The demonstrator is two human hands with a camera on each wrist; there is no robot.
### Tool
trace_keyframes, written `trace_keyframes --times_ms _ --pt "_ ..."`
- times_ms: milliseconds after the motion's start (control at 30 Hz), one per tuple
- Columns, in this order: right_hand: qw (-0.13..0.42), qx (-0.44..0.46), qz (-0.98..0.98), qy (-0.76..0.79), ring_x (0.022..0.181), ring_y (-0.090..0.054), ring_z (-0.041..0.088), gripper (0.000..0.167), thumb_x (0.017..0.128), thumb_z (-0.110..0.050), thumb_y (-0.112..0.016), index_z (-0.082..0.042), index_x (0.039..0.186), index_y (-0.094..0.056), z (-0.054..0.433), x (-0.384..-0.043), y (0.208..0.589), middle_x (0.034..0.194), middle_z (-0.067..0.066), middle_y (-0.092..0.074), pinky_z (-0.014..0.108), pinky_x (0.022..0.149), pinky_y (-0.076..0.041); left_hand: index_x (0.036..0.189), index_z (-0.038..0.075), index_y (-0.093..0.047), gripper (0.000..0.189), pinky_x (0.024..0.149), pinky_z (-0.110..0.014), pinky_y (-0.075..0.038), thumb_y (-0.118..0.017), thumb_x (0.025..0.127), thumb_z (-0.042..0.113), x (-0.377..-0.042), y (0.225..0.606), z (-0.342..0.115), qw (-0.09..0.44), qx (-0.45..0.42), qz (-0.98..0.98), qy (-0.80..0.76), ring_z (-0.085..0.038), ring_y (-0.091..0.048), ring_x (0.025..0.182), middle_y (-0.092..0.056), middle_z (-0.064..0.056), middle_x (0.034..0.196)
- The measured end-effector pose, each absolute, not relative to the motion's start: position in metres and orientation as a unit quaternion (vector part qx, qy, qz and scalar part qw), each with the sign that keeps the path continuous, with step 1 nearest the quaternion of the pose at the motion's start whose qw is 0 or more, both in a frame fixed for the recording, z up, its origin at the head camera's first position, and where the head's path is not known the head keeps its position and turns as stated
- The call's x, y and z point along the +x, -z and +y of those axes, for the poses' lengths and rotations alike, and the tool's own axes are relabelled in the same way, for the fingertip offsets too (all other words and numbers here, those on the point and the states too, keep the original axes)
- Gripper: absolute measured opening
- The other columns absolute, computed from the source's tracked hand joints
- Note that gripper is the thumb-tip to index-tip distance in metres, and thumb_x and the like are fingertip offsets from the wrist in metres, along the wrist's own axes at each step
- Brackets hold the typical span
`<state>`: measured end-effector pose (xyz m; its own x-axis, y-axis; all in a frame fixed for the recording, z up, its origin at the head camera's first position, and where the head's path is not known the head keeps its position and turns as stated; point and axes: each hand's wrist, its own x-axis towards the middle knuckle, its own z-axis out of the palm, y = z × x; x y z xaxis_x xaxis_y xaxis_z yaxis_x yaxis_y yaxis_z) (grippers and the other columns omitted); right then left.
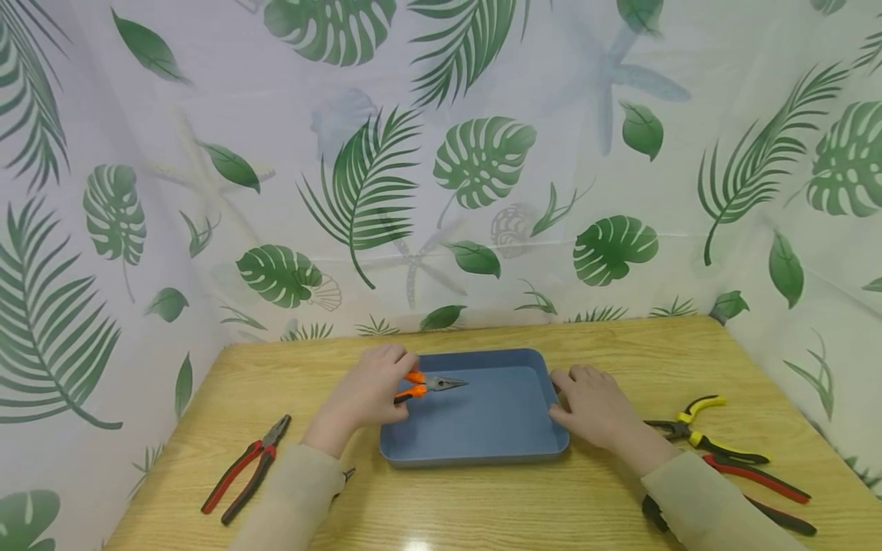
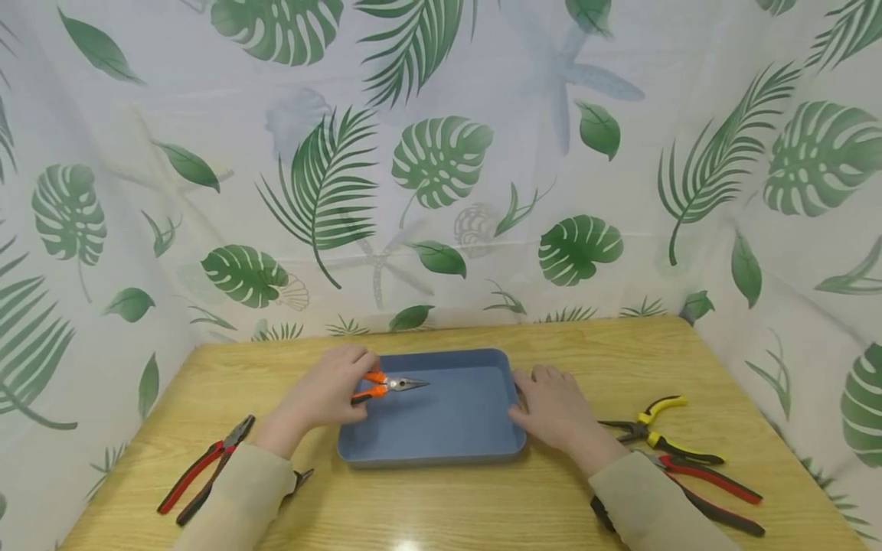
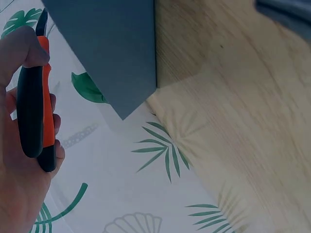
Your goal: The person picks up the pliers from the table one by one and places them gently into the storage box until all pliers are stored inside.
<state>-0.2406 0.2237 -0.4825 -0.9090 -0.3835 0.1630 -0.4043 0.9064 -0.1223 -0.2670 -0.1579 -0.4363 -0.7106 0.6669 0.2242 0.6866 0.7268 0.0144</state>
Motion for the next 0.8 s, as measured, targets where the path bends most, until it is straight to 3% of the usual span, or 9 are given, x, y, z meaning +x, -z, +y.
trace_keyframes --times_ms 367,800 --pt "0.069 0.206 -0.973 -0.081 0.083 -0.049 0.02 0.026 0.098 -0.032 -0.068 -0.012 0.116 -0.065 0.225 -0.239 0.482 0.094 0.003 -0.057 0.04 0.071 -0.041 0.12 0.016 -0.06 0.046 0.108 -0.049 -0.047 -0.087 0.083 0.021 -0.28 0.445 -0.13 0.066 -0.359 -0.931 0.02 -0.027 -0.056 0.112 -0.06 -0.004 0.116" --pt "0.066 0.204 -0.973 -0.084 0.087 -0.052 0.022 0.029 0.097 -0.032 -0.067 -0.012 0.118 -0.065 0.224 -0.241 0.485 0.098 0.004 -0.06 0.044 0.074 -0.044 0.123 0.016 -0.06 0.048 0.107 -0.047 -0.048 -0.088 0.084 0.021 -0.284 0.449 -0.111 0.067 -0.368 -0.927 0.02 -0.027 -0.057 0.114 -0.061 -0.005 0.121"
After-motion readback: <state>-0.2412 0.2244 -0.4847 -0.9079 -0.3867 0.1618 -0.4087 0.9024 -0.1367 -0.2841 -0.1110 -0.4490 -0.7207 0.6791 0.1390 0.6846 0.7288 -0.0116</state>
